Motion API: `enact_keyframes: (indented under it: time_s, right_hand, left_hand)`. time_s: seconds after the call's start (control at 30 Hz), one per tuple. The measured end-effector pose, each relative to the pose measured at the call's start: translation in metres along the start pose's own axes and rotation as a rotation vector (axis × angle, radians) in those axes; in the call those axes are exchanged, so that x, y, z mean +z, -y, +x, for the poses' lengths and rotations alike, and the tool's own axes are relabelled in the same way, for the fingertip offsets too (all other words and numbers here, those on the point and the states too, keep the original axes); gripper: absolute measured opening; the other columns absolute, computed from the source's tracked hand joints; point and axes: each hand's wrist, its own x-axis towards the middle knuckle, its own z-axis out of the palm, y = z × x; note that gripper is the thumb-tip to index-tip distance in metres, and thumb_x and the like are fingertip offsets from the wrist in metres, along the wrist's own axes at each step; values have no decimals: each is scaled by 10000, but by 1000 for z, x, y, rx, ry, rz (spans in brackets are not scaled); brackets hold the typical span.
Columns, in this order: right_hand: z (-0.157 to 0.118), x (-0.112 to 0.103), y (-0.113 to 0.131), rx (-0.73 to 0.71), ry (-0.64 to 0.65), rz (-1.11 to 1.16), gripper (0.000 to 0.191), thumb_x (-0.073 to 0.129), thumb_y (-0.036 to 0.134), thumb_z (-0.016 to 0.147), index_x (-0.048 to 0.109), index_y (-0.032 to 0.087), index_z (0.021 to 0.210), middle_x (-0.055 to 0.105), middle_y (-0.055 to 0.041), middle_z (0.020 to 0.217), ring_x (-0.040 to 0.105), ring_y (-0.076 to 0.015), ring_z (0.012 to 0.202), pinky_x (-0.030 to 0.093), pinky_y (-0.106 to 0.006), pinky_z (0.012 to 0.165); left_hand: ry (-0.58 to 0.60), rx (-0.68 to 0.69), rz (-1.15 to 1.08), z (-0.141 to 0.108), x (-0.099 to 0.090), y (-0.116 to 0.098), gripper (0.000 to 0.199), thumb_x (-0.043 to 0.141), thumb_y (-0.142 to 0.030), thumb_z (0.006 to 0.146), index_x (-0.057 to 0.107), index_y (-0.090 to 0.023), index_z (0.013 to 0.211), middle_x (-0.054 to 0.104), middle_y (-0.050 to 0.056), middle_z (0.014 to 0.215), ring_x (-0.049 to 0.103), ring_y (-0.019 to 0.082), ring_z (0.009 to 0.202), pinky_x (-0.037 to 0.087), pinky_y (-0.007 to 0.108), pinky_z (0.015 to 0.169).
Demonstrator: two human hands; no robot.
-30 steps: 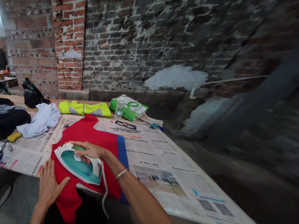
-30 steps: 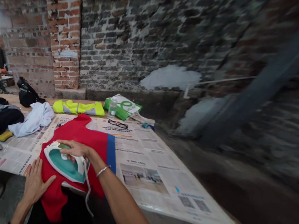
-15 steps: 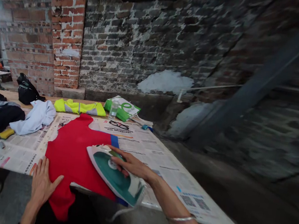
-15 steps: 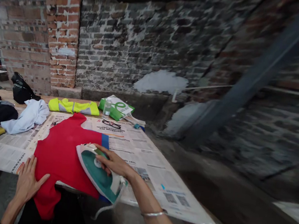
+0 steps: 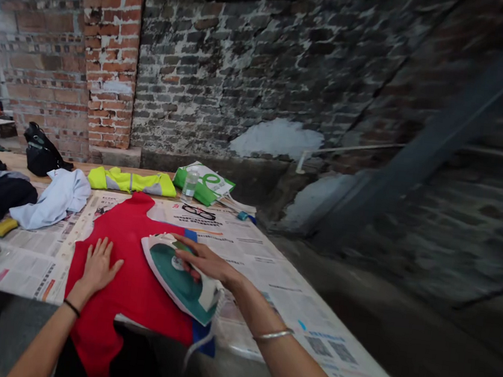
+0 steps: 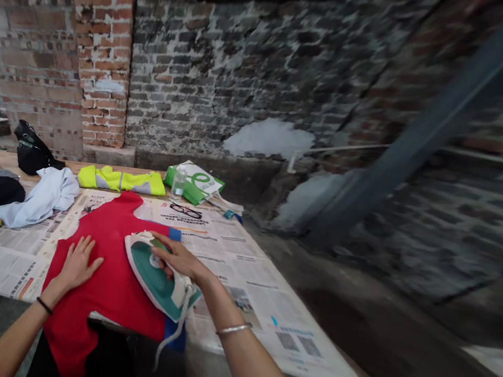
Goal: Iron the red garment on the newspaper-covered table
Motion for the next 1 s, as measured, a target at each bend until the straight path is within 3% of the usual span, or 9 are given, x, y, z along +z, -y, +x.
enact_keyframes:
  time_s: [0.1, 0.27, 0.43, 0.57, 0.83, 1.0]
  right_hand:
    - [22, 6, 4, 37, -79, 30, 787, 664, 448, 1010, 342, 195, 1682, 569, 56, 640, 531, -132, 508, 508, -263, 547]
    - [72, 5, 20, 93, -232, 11, 666, 559, 272, 1071, 321, 152, 1681, 545, 68, 597, 525, -122, 490, 467, -228, 511]
    - [98, 4, 30, 73, -244, -16, 690, 583, 338, 1073, 314, 148, 1680, 571, 63, 626, 534, -111, 491, 468, -226, 538]
    - [81, 9, 24, 55, -164, -4, 769, 614, 436, 1053, 280, 172, 1694, 563, 66, 632, 538, -124, 506, 481, -242, 551]
    - [-12, 27, 4, 5, 64, -45, 782, 649, 493, 993, 366, 210, 1665, 583, 43, 675, 546, -128, 512, 484, -241, 528]
    - [-14, 42, 7, 33, 1, -3, 759, 632, 461, 1007, 359, 208, 1668, 567, 55, 652, 536, -124, 493, 485, -239, 510]
  left_hand:
    - [19, -53, 82, 12, 8, 14, 639, 429, -468, 1017, 519, -120, 1545, 432, 182, 1660, 373, 335, 1570, 308, 555, 1280]
    - [-16, -85, 116, 5, 17, 20, 653, 395, -490, 1033, 504, -121, 1561, 414, 149, 1675, 349, 319, 1584, 290, 522, 1296]
    - [2, -93, 108, 5, 14, 16, 650, 400, -487, 1031, 497, -132, 1567, 410, 141, 1679, 347, 312, 1585, 287, 521, 1298]
    - [9, -100, 95, 6, 12, 16, 655, 408, -483, 1029, 495, -120, 1566, 405, 144, 1681, 342, 313, 1587, 289, 518, 1300]
    - [-4, -103, 46, 5, 17, 18, 661, 414, -488, 1021, 502, -117, 1561, 419, 152, 1667, 352, 315, 1582, 264, 531, 1306]
    - [-6, -108, 48, 4, 18, 19, 652, 410, -480, 1025, 497, -124, 1565, 422, 150, 1665, 353, 314, 1582, 268, 538, 1303]
